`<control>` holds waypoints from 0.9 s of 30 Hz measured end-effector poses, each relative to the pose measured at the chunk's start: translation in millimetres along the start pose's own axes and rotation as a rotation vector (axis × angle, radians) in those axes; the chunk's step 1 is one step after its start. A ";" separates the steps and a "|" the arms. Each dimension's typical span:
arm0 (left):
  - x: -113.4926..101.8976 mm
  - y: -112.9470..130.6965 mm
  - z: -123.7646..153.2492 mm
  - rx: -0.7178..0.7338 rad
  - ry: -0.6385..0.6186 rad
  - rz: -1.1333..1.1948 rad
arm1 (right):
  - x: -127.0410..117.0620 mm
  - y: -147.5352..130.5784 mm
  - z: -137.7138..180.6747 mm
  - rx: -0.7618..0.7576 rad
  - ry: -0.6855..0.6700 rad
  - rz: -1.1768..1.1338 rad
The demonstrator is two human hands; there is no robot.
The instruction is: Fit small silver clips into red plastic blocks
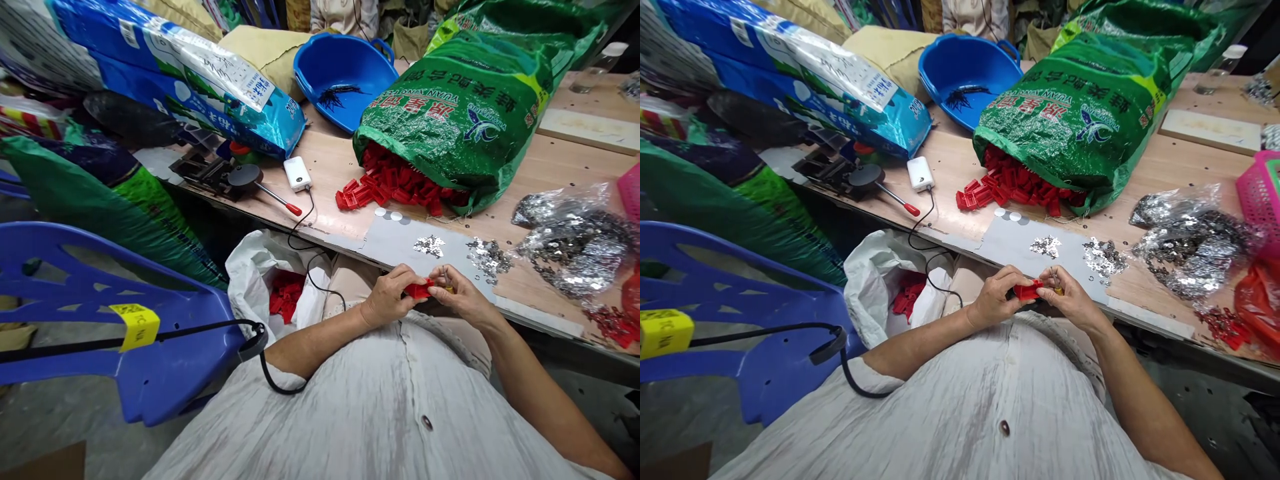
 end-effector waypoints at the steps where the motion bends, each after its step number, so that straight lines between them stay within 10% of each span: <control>1: -0.4 -1.0 -0.2 -0.004 0.005 0.029 | -0.2 0.1 1.4 0.007 -0.009 -0.018; 13: 5.1 -39.4 6.1 -0.188 0.004 0.539 | 7.6 13.5 5.8 0.075 -0.142 -0.119; 20: 14.9 -67.1 9.6 -0.519 0.026 0.827 | -78.6 -40.7 -24.1 -0.155 0.372 0.739; 27: 6.2 -76.9 7.8 -0.556 0.078 0.781 | -96.8 -54.6 -57.3 -0.180 0.436 1.127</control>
Point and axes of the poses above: each hand's wrist, its own z-axis away from the middle knuckle, its own x-axis out of the palm, y = z × x, the point moved 10 cm from there along -z, towards the middle knuckle, and after that the axes turned 1 degree about -x, right-handed, at the moved point
